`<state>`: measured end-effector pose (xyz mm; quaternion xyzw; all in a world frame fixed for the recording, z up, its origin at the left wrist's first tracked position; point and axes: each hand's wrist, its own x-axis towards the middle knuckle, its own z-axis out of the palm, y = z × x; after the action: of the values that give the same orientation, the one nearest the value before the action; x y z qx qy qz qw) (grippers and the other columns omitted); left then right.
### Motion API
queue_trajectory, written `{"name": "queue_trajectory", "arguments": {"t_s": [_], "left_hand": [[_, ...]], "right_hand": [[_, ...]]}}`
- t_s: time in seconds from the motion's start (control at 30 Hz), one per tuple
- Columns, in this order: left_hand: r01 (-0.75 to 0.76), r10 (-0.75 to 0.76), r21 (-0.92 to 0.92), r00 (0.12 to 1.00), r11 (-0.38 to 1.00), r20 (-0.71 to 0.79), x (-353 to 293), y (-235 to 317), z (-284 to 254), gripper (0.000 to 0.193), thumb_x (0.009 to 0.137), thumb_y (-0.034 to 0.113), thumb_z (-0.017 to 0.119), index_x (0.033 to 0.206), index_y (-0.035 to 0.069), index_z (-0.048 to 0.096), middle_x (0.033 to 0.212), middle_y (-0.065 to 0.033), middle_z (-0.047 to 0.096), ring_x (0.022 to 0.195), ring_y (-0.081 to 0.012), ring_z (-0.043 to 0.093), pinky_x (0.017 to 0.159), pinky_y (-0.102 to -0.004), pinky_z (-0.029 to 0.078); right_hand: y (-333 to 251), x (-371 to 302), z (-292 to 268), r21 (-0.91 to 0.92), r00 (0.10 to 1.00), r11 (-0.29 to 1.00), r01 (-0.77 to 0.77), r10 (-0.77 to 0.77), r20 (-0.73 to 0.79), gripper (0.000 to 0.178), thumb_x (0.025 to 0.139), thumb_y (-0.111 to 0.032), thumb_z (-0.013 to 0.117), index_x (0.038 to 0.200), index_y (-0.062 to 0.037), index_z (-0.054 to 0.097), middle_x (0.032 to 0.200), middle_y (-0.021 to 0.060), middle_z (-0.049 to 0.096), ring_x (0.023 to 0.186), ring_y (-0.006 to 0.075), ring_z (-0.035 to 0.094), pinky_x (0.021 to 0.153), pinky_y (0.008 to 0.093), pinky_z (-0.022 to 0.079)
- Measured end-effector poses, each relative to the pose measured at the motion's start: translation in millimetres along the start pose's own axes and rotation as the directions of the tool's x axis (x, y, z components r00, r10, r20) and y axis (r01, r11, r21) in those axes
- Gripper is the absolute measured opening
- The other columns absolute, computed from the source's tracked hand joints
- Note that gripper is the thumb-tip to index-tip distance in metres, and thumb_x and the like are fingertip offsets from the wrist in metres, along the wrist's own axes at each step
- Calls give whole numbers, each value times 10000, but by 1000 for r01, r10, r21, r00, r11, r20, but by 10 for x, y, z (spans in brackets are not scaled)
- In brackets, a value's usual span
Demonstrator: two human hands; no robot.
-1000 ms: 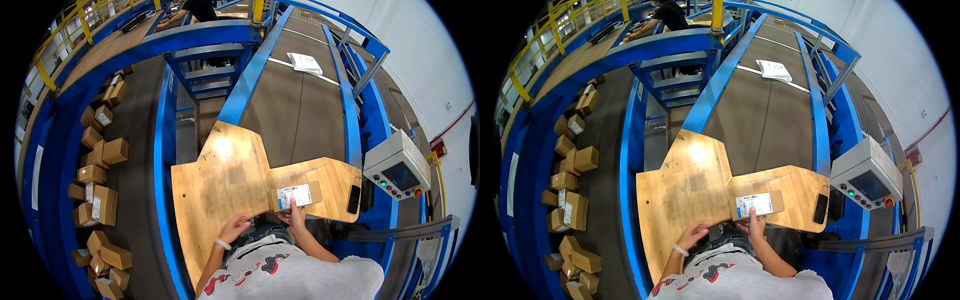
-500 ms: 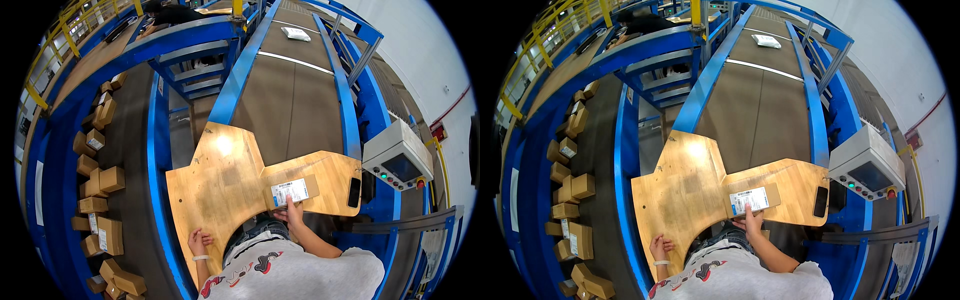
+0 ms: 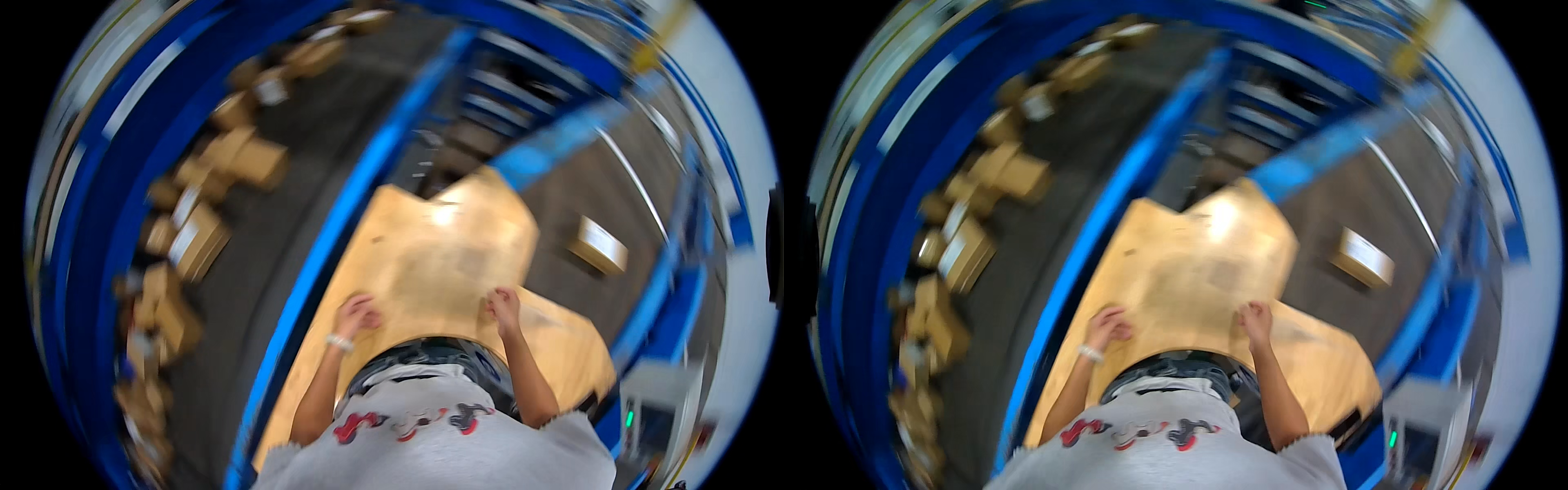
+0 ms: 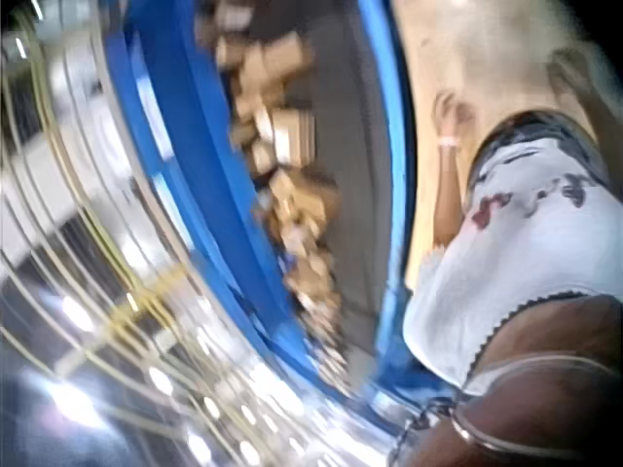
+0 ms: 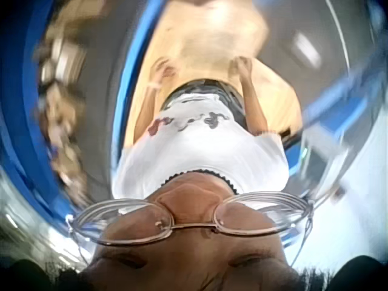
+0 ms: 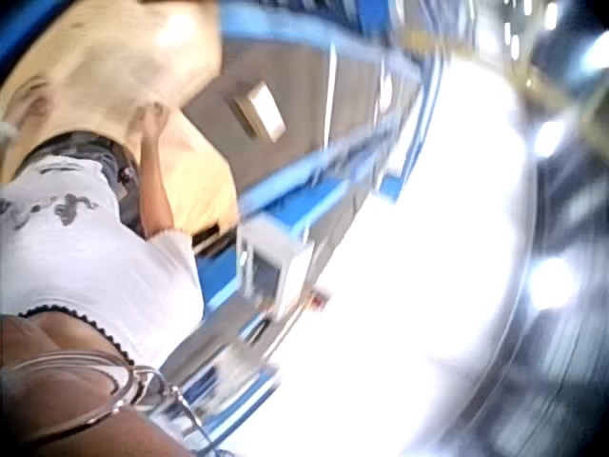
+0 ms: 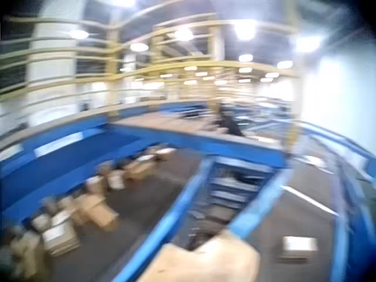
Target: The person stands at a conveyor belt in a warehouse, rapidly picking up cardboard boxes and plastic mailers. They place each item onto a wooden sorting board, briefly orienting it before pushing it onto a secondary conveyor belt. The process is repetitive and continuous.
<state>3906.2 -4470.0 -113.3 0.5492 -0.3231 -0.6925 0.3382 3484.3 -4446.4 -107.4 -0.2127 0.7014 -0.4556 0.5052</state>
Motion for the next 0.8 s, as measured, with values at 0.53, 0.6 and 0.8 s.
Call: {"name": "queue_trajectory", "arguments": {"t_s": [0.53,0.6,0.8], "left_hand": [[168,538,755,605,634,-587,47,1539,-3239,982,729,334,898,1529,72,391,1514,-239,367,1370,-432,393,1147,-479,384],[351,560,858,651,375,-511,430,1887,-3871,1124,667,369,947,1571,84,343,1599,-263,292,1454,-478,324,1208,-504,338],[516,556,685,408,514,-724,1274,2329,-5824,903,765,708,770,1298,-13,663,1307,-251,680,1342,-386,568,1128,-430,443]], "right_hand": [[-1394,821,5976,-523,618,331,786,-378,689,1223,622,-517,961,1575,-90,324,1657,271,182,1532,446,210,1190,627,279],[-1385,1074,6553,-619,682,289,730,-273,678,1323,606,-546,958,1636,-152,227,1700,257,94,1576,430,117,1211,679,198],[-1184,1555,7356,-642,645,104,760,-240,725,1289,672,-489,916,1666,-179,157,1599,298,208,1502,452,207,1211,641,213]]}}
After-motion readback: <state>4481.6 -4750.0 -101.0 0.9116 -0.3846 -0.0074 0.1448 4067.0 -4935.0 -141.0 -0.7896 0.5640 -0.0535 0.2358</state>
